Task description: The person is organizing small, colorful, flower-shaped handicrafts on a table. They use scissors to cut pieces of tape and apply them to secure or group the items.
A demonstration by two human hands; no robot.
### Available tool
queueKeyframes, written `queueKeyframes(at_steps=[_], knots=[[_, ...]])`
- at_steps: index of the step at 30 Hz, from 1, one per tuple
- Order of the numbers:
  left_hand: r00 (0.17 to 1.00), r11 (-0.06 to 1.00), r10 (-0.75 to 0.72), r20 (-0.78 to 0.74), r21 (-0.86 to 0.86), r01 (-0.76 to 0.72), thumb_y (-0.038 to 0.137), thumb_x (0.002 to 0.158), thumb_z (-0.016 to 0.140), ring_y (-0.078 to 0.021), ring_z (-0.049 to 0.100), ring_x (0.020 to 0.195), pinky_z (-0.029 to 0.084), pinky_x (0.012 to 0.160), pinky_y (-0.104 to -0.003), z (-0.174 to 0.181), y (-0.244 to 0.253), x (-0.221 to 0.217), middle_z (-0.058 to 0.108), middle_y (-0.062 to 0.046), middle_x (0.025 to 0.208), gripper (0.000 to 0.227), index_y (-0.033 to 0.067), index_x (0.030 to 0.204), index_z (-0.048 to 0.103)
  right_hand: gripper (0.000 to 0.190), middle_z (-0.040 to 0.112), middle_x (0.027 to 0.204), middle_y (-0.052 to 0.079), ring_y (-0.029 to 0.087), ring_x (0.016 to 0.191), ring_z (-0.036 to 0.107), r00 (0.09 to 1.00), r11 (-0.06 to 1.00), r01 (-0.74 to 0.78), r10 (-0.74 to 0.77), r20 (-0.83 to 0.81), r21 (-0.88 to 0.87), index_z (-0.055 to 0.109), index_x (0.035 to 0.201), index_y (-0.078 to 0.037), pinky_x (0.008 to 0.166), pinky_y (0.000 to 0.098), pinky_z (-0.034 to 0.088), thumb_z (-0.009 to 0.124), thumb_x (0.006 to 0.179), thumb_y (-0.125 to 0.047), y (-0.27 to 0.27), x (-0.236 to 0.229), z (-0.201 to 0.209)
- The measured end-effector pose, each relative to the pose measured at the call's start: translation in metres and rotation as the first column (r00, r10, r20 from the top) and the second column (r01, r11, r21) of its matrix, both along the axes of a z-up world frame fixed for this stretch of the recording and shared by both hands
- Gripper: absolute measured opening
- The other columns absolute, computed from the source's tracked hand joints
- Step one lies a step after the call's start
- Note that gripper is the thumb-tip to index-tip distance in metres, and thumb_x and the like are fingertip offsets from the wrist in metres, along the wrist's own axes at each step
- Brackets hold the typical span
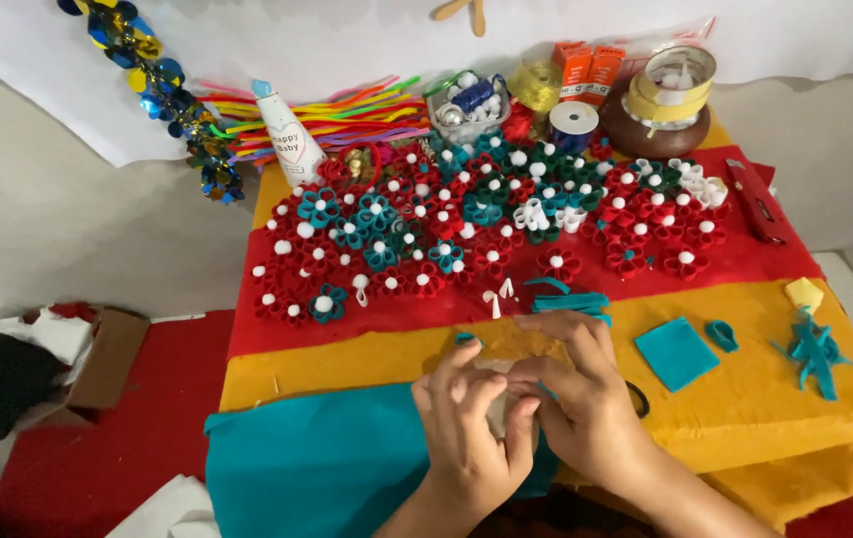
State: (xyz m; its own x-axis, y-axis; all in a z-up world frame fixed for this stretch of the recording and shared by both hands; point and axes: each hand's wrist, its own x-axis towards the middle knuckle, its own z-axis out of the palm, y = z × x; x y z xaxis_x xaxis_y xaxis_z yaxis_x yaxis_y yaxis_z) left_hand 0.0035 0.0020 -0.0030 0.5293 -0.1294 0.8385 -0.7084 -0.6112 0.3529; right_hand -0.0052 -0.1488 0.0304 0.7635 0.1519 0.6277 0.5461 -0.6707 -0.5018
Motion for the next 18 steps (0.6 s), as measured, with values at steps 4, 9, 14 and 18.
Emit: queueKeyframes(at_steps=[4, 9, 14, 18], knots=[[0.94, 0.938, -0.315, -0.133, -0.192, 0.287, 0.031, 0.101, 0.058, -0.031, 0.066, 0.108, 0.053, 0.097, -0.046, 0.016, 0.009, 0.01, 0.05, -0.026, 0.139, 0.035, 0.0082, 0.124, 0.046, 0.011, 0.056, 0.13, 0.016, 0.038, 0.121, 0.055, 0.996, 1.0, -0.01, 0.011, 0.093, -0.009, 0.069, 0.098, -0.014, 0.099, 0.0515, 0.044, 0.058, 0.1, -0.015, -0.006, 0.007, 0.004], [0.922, 0.922, -0.386, -0.043, -0.062, 0.383, 0.041, 0.099, 0.06, -0.0389, 0.059, 0.125, 0.044, 0.098, -0.056, -0.005, 0.013, 0.016, 0.059, -0.024, 0.131, 0.047, 0.0075, 0.128, 0.043, 0.006, 0.058, 0.129, 0.015, 0.039, 0.121, 0.055, 0.977, 0.999, 0.046, -0.039, 0.211, -0.029, 0.068, 0.094, -0.012, 0.101, 0.0507, 0.045, 0.064, 0.098, -0.014, -0.011, 0.013, -0.004], [0.868, 0.859, -0.49, -0.072, -0.209, 0.468, 0.037, 0.105, 0.061, -0.04, 0.055, 0.124, 0.063, 0.095, -0.052, -0.009, 0.007, 0.008, 0.042, -0.024, 0.141, 0.047, 0.0093, 0.134, 0.038, 0.011, 0.062, 0.114, 0.013, 0.037, 0.112, 0.057, 0.948, 0.998, 0.052, -0.056, 0.313, 0.02, 0.069, 0.097, -0.01, 0.1, 0.051, 0.051, 0.063, 0.098, -0.019, -0.018, 0.009, -0.028], [0.844, 0.846, -0.51, -0.169, -0.276, 0.456, 0.042, 0.1, 0.061, -0.0407, 0.047, 0.134, 0.051, 0.105, -0.055, -0.011, 0.014, 0.012, 0.053, -0.018, 0.128, 0.052, 0.009, 0.133, 0.038, 0.011, 0.057, 0.113, 0.011, 0.038, 0.114, 0.054, 0.944, 0.996, 0.073, -0.085, 0.319, 0.051, 0.071, 0.092, -0.012, 0.102, 0.0513, 0.052, 0.065, 0.097, -0.018, -0.021, 0.012, -0.016]])
